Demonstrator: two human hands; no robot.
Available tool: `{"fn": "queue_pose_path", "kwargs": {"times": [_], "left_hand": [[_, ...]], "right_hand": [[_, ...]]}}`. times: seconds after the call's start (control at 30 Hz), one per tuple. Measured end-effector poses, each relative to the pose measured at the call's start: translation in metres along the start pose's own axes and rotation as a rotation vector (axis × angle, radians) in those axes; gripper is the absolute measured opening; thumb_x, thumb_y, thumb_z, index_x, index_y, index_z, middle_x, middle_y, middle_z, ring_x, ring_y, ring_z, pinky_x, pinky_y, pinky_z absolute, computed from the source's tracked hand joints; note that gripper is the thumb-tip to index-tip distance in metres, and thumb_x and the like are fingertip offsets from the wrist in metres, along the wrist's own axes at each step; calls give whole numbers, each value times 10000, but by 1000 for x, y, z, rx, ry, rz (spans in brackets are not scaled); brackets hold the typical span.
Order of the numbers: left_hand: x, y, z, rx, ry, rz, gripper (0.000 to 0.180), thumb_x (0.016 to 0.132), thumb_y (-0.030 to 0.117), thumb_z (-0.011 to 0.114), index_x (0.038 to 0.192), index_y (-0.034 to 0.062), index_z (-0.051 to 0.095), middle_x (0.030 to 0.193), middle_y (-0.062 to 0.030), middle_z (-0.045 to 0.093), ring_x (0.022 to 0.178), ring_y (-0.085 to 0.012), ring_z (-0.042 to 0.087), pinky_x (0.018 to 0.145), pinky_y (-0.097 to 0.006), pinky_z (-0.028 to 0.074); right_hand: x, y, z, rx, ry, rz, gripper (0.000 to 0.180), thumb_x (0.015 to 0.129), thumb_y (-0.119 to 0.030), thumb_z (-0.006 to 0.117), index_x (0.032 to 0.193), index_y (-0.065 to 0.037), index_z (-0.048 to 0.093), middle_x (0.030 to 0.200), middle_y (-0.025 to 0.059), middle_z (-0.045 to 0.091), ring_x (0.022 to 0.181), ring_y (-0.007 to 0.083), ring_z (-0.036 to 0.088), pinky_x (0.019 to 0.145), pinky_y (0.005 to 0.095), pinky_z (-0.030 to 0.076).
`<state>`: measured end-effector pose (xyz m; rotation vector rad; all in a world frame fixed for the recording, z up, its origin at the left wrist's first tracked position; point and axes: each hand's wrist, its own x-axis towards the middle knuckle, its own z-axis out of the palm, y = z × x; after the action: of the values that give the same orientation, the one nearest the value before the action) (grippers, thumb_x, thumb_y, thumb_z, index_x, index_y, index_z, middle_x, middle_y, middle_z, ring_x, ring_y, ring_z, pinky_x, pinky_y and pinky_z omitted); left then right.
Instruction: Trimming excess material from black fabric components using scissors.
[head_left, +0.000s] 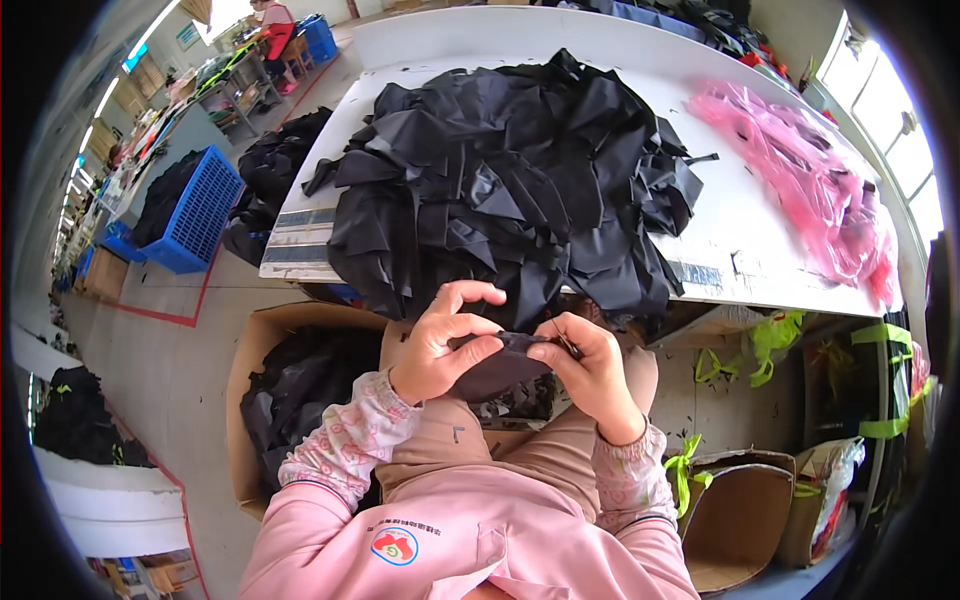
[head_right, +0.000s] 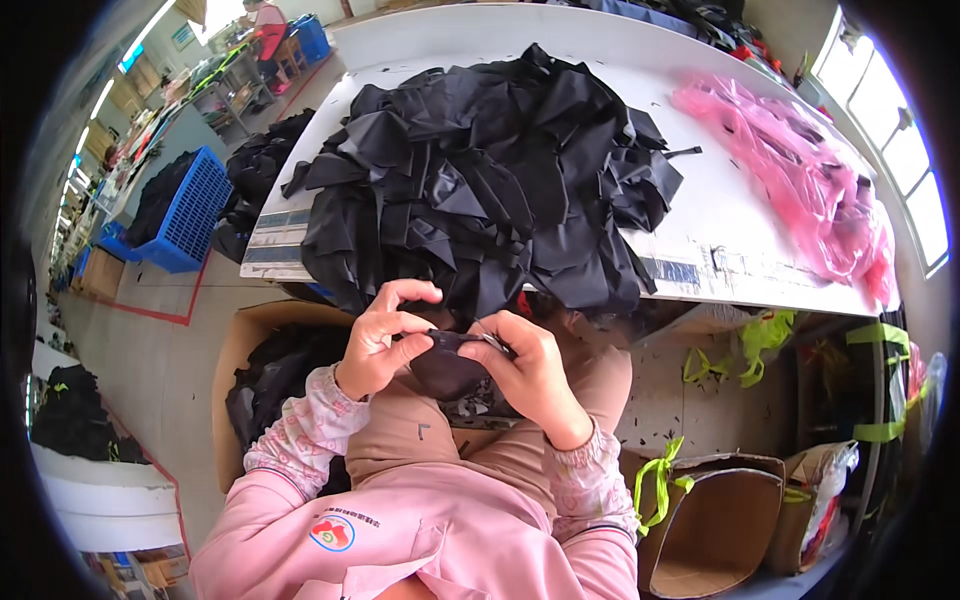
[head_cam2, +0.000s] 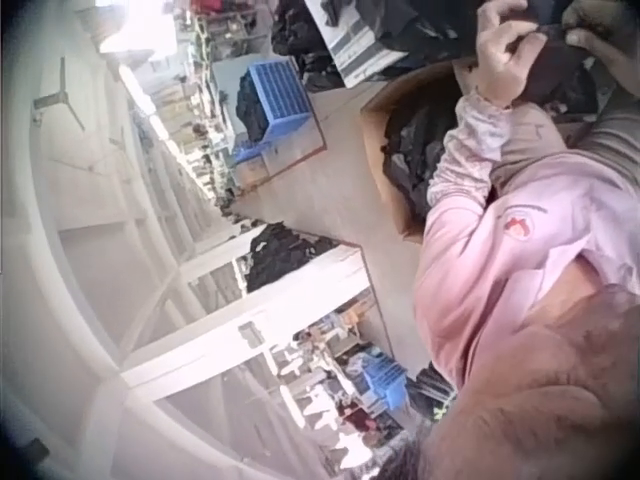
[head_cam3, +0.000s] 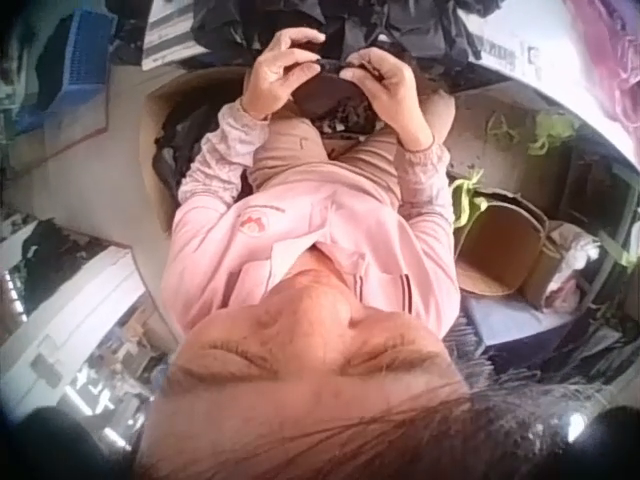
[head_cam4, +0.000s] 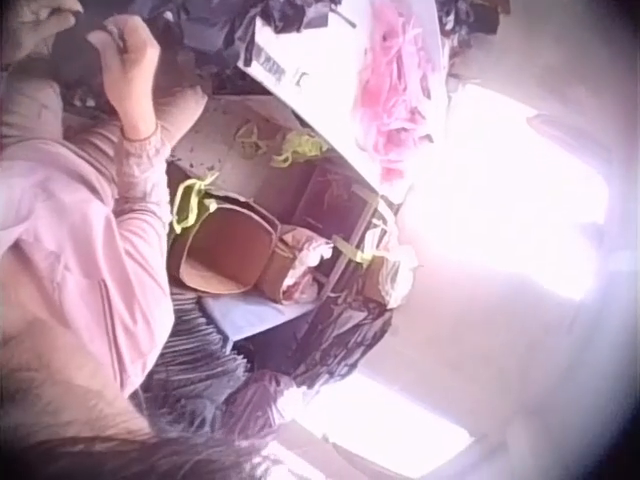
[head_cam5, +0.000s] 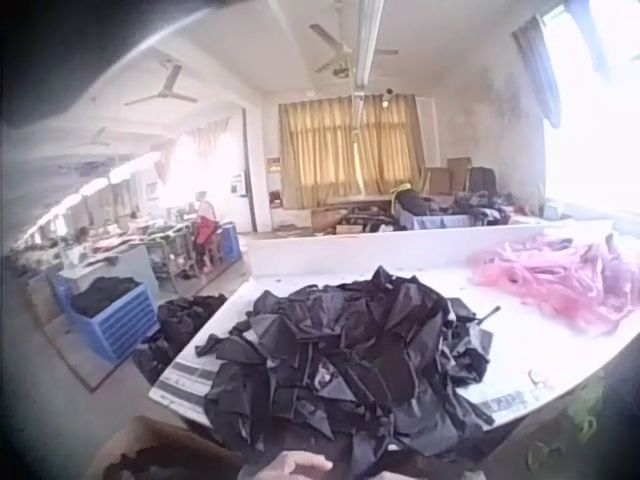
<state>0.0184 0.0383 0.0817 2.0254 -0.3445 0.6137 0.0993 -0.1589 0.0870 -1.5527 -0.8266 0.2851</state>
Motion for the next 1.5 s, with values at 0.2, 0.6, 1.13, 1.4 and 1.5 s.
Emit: {"fn": "queue_pose_path", "kwargs": {"times": [0.2,0.6,1.13,1.4,1.5], "left_hand": [[-20,-4,27,-1038,4,-612,126,927,152,568,904,33,606,841,53,593,761,-14,517,703,-181,412],[-27,2,40,-967,93,-558,105,895,74,587,988,25,582,953,5,603,869,-57,548,798,-197,436],[-20,12,23,-748,-139,-565,162,816,-32,636,972,10,633,994,-12,581,888,-89,559,804,-221,449],[-18,23,35,-1075,59,-569,128,824,-23,616,939,32,633,1067,-38,597,999,-122,557,895,-253,417],[-23,20,38,-1070,28,-576,126,824,-37,604,928,34,617,1060,-34,578,984,-114,540,885,-254,408]], "right_hand": [[-8,12,0,140,-46,31,69,833,3,638,820,4,571,677,-48,505,631,27,417,558,188,344],[-12,10,4,179,8,154,107,826,-66,666,814,-1,582,636,-35,519,588,25,422,508,197,344],[-8,18,1,259,-52,125,117,805,-30,698,858,12,602,697,-36,553,650,25,462,578,183,392],[-3,28,5,540,-16,122,222,809,36,671,1000,-20,572,869,-37,580,815,32,524,708,180,432],[-4,25,12,611,-40,146,240,801,39,671,1007,-23,566,891,-25,586,809,38,524,710,177,430]]}}
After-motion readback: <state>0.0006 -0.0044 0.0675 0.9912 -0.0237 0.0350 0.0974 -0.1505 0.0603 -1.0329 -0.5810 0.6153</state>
